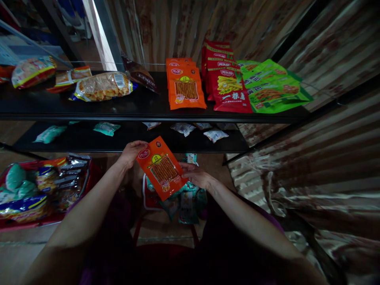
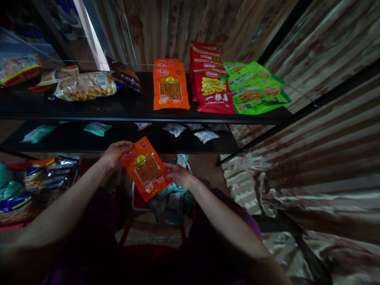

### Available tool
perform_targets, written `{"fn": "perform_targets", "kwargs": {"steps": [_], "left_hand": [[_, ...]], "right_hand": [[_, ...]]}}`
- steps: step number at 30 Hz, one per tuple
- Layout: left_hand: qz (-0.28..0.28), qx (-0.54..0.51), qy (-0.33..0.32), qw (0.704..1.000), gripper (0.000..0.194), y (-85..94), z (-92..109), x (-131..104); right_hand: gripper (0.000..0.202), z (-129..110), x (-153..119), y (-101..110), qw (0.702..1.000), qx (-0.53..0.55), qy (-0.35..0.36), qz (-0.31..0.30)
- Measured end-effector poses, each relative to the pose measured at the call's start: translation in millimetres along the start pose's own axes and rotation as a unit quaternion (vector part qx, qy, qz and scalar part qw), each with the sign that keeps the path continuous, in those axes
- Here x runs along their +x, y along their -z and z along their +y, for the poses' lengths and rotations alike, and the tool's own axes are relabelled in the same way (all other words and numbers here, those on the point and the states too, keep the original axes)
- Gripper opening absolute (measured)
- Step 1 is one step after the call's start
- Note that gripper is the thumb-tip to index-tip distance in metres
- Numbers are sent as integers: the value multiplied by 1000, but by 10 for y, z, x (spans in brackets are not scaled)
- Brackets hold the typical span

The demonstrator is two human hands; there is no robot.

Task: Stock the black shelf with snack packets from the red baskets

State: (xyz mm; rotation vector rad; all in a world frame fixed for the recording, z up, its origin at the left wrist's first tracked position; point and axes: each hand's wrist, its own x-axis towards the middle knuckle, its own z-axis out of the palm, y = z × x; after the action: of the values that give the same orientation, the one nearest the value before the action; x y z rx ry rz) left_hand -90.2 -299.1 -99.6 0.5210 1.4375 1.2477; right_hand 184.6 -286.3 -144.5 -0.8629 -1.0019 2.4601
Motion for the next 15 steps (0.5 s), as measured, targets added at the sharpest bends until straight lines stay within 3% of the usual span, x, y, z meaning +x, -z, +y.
{"fn": "perform_targets", "kwargs": {"steps": [6, 11, 13, 15], "left_hand": [[52, 13, -68, 996, 28, -24, -105, 24], [166, 118, -186, 961, 24, -120, -287, -21], [158, 168, -231, 945, 25, -176, -347, -69], [88, 206, -234, 946, 24, -246, -397, -130]], "right_hand": [[50, -10, 26, 14, 996, 24, 32, 80], [50, 23, 73, -36, 984, 33, 100, 144], [52, 35, 87, -64, 981, 28, 116, 152], [53, 43, 96, -92, 978, 10, 131, 160]]}}
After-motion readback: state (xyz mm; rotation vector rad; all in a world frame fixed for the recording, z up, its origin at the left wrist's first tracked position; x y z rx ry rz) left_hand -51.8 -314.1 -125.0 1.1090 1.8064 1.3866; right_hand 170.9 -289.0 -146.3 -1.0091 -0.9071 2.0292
